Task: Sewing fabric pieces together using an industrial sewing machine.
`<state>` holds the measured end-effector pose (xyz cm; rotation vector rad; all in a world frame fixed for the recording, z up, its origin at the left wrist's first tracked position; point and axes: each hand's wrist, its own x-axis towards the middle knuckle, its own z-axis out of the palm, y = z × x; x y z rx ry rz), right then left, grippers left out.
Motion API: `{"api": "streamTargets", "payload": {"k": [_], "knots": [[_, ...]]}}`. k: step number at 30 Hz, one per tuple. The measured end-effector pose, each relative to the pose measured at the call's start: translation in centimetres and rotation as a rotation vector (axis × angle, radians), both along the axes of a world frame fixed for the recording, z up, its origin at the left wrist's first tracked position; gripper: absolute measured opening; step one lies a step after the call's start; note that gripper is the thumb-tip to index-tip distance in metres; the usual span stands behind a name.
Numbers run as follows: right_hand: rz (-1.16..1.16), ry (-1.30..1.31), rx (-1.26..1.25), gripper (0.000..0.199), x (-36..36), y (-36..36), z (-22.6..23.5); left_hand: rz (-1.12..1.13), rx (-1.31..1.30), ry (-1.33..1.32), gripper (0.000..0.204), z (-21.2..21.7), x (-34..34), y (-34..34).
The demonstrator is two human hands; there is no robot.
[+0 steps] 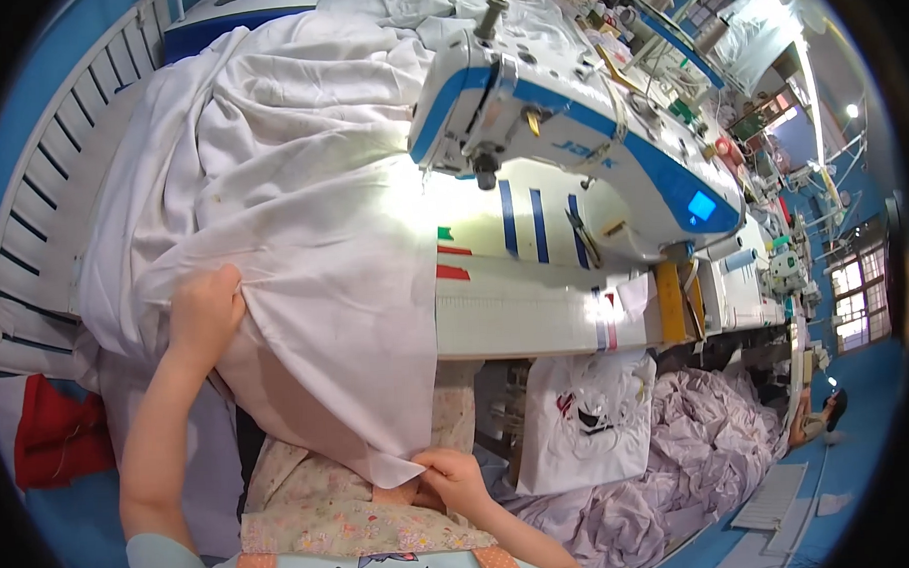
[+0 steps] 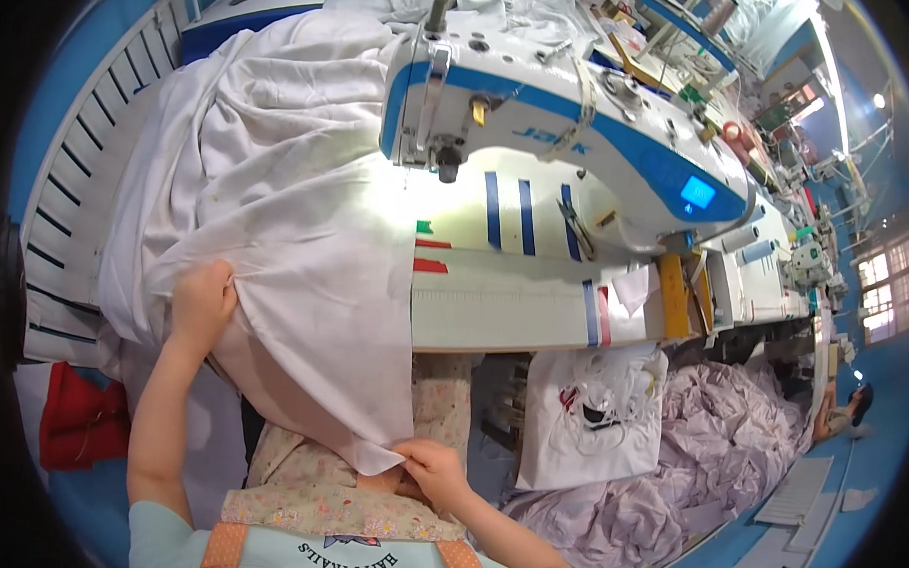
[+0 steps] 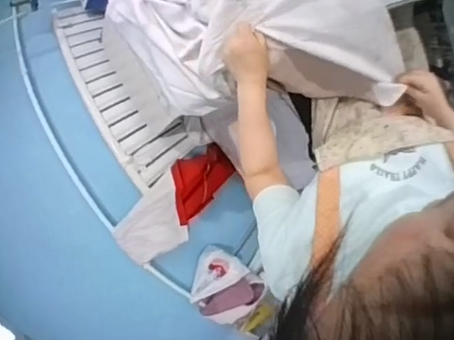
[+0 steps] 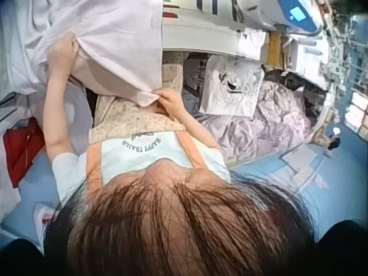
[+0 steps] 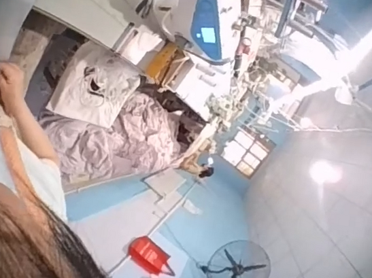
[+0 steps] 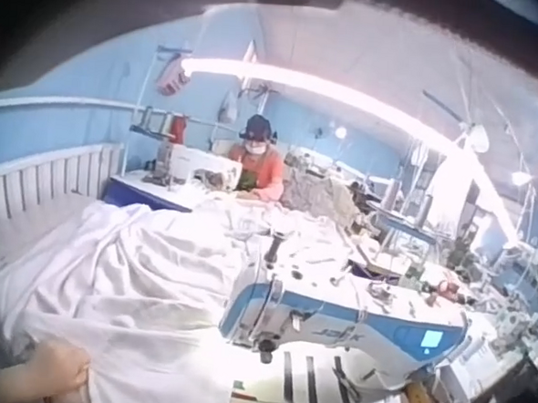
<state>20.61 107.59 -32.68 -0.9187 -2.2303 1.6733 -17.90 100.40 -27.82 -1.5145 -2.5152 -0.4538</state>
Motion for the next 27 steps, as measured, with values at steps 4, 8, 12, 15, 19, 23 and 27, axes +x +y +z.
{"api": "streamTargets", "payload": {"k": [4, 8, 12, 15, 19, 23, 27], "knots": [[0.023, -0.037, -0.032, 0.019, -0.5, 1.4, -1.7, -0.036, 0.032, 0.047, 0.014, -0.2, -0.5, 0.8], [0.032, -0.085, -0.011, 0.019, -1.3, 2.7, -2.5, -0.048, 0.046, 0.018, 0.013, -0.4, -1.0, 2.2], [0.035, -0.091, 0.042, 0.019, -2.5, 4.2, -2.4, -0.072, 0.105, 0.011, 0.012, -0.3, -2.1, 4.2], [0.055, -0.061, 0.126, 0.019, -3.4, 5.3, -1.7, -0.056, 0.067, 0.045, 0.011, -0.2, -3.3, 5.9], [0.098, -0.004, 0.253, 0.026, -4.4, 6.3, -0.6, -0.076, 0.093, 0.063, 0.009, -0.3, -4.6, 7.7], [0.121, 0.028, 0.324, 0.03, -5.1, 6.8, 0.1, -0.095, 0.112, 0.051, 0.007, -0.5, -5.6, 9.0], [0.154, 0.054, 0.374, 0.03, -5.7, 7.2, 0.8, -0.065, 0.102, 0.066, 0.004, -0.7, -6.5, 10.6]]}}
